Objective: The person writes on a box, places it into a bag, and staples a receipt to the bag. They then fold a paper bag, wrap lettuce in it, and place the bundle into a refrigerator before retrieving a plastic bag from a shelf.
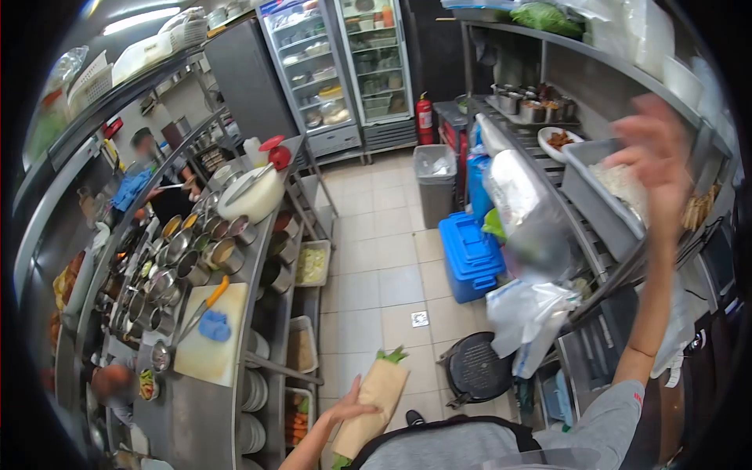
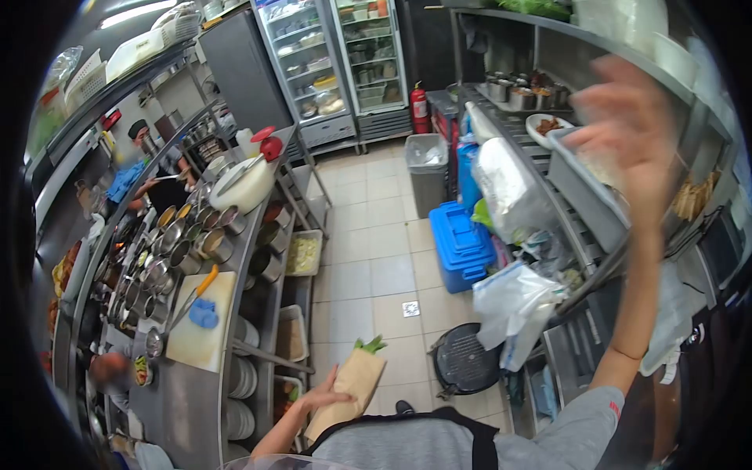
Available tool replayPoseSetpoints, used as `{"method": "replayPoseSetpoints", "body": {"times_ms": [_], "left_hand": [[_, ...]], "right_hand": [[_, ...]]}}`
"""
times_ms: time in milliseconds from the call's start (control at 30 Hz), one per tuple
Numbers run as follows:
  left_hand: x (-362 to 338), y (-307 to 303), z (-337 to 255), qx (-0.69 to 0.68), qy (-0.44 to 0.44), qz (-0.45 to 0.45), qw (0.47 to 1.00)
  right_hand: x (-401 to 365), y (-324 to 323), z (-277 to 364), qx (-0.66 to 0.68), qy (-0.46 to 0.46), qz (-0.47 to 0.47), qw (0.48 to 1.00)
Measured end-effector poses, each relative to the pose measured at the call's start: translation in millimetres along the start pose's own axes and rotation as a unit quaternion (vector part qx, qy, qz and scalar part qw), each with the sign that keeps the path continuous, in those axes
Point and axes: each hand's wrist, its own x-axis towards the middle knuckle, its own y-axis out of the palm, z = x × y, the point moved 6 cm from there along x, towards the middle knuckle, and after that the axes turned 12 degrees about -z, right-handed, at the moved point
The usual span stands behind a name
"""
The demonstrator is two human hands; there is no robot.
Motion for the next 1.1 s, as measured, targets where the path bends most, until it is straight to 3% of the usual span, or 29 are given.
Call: {"method": "replayPoseSetpoints", "body": {"times_ms": [33,100,133,200,233,300,367,467,567,667,733,900,967,1000,1100], "left_hand": [[3.3,-8.3,-12.2,-0.014,0.052,0.023,0.998],[-11.6,-27.9,-75.4,0.013,0.064,0.051,0.997],[-19.6,-30.3,-99.3,0.024,0.074,0.067,0.995],[-16.0,-33.0,-113.1,0.092,0.074,0.067,0.991],[-7.0,-36.1,-119.6,0.127,0.076,0.066,0.987],[13.7,-39.9,-122.1,0.120,0.079,0.080,0.986],[39.7,-53.4,-123.5,0.136,0.077,0.089,0.984],[85.1,-78.8,-139.8,0.178,0.079,0.102,0.976],[147.9,-109.8,-162.3,0.221,0.065,0.129,0.965],[213.1,-150.7,-206.5,0.235,0.091,0.111,0.961],[248.5,-176.5,-223.7,0.211,0.055,0.083,0.972],[334.1,-240.0,-229.1,0.153,0.071,-0.014,0.986],[365.4,-260.2,-233.6,0.137,0.084,-0.047,0.986],[375.0,-270.9,-247.4,0.152,0.045,-0.048,0.986],[416.7,-303.5,-288.3,0.157,0.062,-0.053,0.984]], "right_hand": [[-22.2,61.5,20.8,0.030,-0.009,0.080,0.996],[-89.3,176.1,35.3,0.159,0.015,0.247,0.956],[-130.6,223.0,40.0,0.292,0.195,0.327,0.877],[-219.7,296.2,51.1,0.327,0.176,0.457,0.808],[-248.9,319.6,62.7,0.315,0.111,0.498,0.800],[-305.9,364.8,70.3,0.411,0.194,0.558,0.694],[-341.3,402.7,67.2,0.391,0.162,0.646,0.635],[-355.6,447.5,46.8,0.415,0.171,0.690,0.568],[-345.3,506.3,6.8,0.451,0.217,0.674,0.544],[-299.2,560.6,-25.6,0.399,0.159,0.725,0.538],[-277.7,595.8,-48.3,0.360,0.110,0.749,0.545],[-231.1,669.4,-113.9,0.211,-0.023,0.805,0.554],[-234.7,710.0,-161.7,0.241,-0.003,0.804,0.543],[-241.0,731.5,-184.3,0.257,0.010,0.805,0.535],[-249.8,791.5,-244.9,0.304,0.071,0.819,0.482]]}}
